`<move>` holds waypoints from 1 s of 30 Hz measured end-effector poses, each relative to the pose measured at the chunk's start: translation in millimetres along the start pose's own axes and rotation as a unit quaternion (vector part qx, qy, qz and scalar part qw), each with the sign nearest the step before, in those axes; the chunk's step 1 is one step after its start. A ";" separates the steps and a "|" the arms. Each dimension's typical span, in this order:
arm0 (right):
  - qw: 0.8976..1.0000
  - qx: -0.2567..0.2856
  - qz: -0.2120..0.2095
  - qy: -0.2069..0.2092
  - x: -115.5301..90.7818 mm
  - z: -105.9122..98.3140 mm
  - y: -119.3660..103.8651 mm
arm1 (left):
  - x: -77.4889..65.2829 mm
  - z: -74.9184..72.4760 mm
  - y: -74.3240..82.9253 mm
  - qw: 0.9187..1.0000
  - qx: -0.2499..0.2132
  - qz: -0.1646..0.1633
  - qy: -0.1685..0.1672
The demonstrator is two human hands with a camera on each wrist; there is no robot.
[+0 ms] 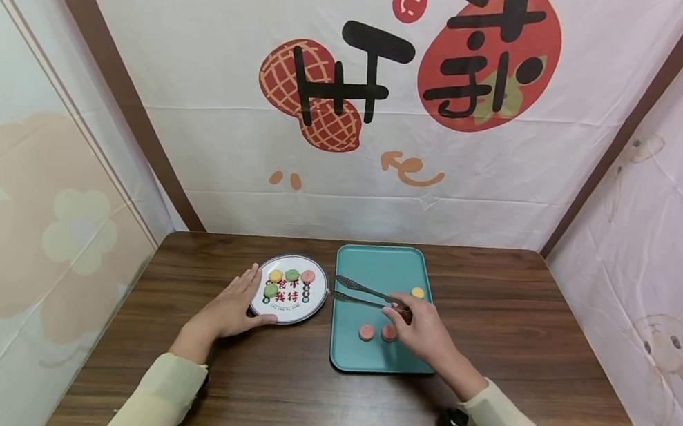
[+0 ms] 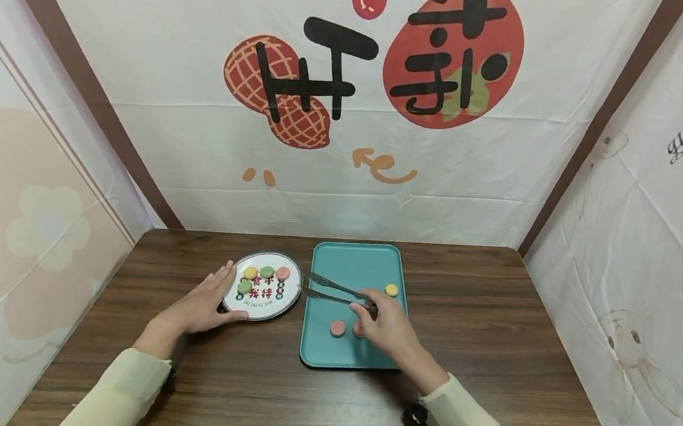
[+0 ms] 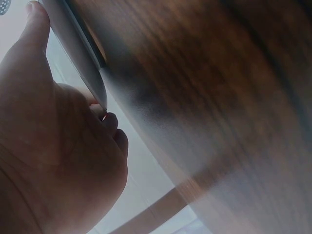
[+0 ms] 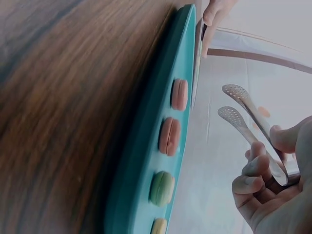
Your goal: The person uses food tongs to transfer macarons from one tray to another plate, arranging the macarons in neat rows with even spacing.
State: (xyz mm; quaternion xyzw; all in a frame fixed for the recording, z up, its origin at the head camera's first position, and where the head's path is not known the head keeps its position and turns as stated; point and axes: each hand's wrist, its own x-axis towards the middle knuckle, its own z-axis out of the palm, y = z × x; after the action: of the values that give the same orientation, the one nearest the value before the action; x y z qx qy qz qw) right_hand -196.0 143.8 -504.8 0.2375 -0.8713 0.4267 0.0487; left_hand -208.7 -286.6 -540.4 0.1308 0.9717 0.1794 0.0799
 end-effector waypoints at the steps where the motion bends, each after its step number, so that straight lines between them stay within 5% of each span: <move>1: 1.000 0.001 -0.001 0.002 -0.6 -1.6 0.4 | -0.1 0.2 0.1 1.000 0.000 0.000 0.000; 30: 1.000 -0.017 -0.006 -0.018 -31.0 -36.6 21.8 | -1.5 -1.1 1.4 1.000 -0.002 -0.005 -0.002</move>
State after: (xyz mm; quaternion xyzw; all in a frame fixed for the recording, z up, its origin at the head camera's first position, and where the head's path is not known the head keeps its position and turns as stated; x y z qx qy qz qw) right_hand -182.8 194.7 -506.4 0.2496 -0.8774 0.4078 0.0400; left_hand -207.2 -286.2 -538.7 0.1257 0.9719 0.1811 0.0829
